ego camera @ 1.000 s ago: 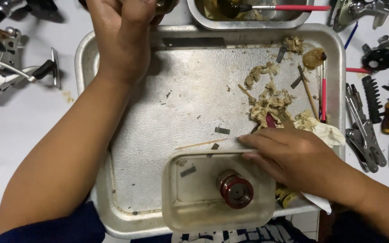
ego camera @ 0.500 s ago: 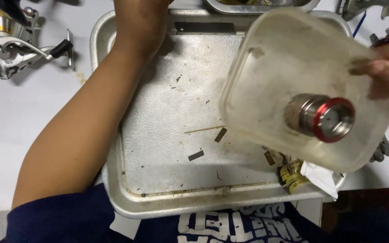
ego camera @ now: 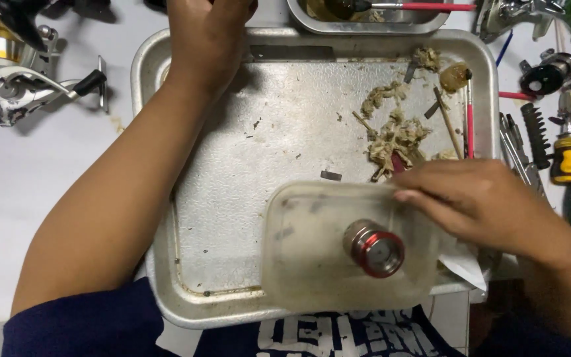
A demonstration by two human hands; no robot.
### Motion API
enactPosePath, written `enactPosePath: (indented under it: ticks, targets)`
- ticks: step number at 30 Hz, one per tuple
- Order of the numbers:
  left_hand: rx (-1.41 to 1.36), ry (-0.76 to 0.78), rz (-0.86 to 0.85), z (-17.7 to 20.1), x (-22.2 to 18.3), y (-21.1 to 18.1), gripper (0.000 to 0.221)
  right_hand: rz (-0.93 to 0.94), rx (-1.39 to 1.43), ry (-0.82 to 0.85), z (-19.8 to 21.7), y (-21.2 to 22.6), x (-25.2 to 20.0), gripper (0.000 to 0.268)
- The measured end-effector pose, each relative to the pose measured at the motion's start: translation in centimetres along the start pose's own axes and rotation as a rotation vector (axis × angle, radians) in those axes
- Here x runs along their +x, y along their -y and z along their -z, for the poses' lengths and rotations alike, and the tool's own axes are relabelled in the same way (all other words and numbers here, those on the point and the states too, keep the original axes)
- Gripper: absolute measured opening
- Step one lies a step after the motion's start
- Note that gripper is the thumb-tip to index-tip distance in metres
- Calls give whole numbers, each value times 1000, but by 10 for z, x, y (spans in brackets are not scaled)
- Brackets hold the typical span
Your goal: A person is reassembling a fishing reel by fitting the spool into the body and using a screwdriver to fasten components.
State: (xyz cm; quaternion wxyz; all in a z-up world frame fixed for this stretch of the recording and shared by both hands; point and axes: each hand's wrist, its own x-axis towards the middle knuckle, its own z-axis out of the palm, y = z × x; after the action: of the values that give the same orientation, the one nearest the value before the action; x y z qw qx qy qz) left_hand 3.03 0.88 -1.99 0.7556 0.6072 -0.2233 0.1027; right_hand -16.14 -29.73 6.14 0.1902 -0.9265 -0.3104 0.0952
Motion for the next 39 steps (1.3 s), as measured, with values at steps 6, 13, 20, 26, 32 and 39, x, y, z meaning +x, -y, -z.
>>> enactPosePath:
  ticks: [6,13,20,26,32,39]
  targets:
    - [47,17,-15,1,1,-4,39,139,220,78,-12,30,24,24]
    - [82,-4,-18,-1,1,-13,35,151,220,181,-13,18,40,27]
    - [-33,-1,14,-4,2,-14,40,250,126,185,-8,15,86,14]
    - [16,-54,-101,-8,1,-19,21,-50,-61,822,2,44,139,15]
    - [-4,-48,-110,-8,0,-15,31,-30,-115,870,1,44,139,22]
    - [33,-19,-102,1,-3,-9,36,-56,13,586,39,9,90,23]
